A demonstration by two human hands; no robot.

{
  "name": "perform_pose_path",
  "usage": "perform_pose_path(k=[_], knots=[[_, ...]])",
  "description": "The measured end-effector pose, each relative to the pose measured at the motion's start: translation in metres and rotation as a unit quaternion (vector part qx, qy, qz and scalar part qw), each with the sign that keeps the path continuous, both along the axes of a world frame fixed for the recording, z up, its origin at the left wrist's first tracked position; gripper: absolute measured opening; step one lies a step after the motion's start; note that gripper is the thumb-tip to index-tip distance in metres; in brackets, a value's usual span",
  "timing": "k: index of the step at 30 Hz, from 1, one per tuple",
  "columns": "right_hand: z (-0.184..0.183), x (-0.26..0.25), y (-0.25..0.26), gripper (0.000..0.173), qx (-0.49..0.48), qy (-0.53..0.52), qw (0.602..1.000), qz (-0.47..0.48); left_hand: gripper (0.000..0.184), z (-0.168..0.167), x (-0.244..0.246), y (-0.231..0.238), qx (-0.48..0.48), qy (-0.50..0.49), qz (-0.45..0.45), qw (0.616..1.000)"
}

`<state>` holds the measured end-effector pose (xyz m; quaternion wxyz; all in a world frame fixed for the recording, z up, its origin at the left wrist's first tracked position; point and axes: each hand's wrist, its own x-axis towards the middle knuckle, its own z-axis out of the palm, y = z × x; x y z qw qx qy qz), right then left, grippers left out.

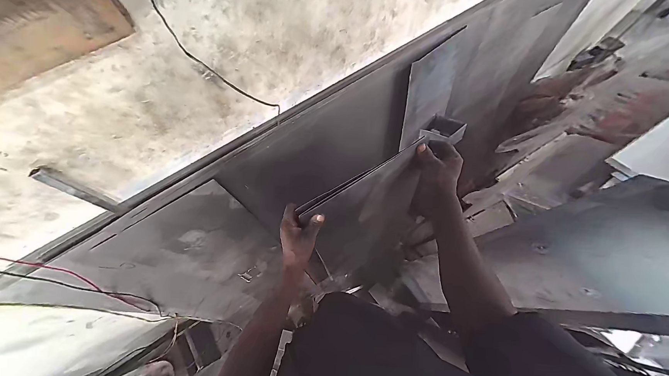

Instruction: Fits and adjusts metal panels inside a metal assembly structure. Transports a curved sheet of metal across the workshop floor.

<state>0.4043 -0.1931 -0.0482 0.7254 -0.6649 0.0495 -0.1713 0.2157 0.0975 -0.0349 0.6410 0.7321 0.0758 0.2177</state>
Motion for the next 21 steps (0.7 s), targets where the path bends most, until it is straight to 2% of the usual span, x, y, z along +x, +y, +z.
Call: perform_pose_path(k=[1,3,4,6,9,12,16,21], knots=[[-0.002,0.003,0.0,0.031,-0.001,-0.003,1.0,-0.006,0.036,-0.005,0.002,0.007,-0.046,-0.02,-0.017,0.999],[-0.007,0.008,0.0,0.03,0.012,-0.016,1.0,-0.016,0.066,-0.008,0.005,0.016,-0.127,-0.008,-0.015,0.992],[-0.007,0.009,-0.001,0.028,0.02,-0.023,0.999,-0.011,0.07,-0.007,0.009,0.019,-0.153,0.01,-0.005,0.988],[-0.002,0.007,-0.003,0.027,0.02,-0.032,0.999,0.013,0.061,0.001,0.016,0.022,-0.157,0.049,0.008,0.986],[0.0,0.011,-0.005,0.027,0.007,-0.031,0.998,0.048,0.027,0.0,0.042,0.029,-0.048,0.063,0.042,0.996],[0.001,0.013,-0.006,0.032,-0.039,-0.013,0.997,0.065,0.029,-0.01,0.068,0.041,0.043,0.071,0.075,0.994],[-0.003,0.013,-0.012,0.029,-0.041,-0.029,0.996,0.076,0.031,-0.017,0.081,0.041,0.102,0.06,0.156,0.981],[-0.009,0.025,-0.012,0.023,-0.01,-0.042,0.995,0.09,0.026,-0.008,0.067,0.052,0.079,0.01,0.287,0.955]])
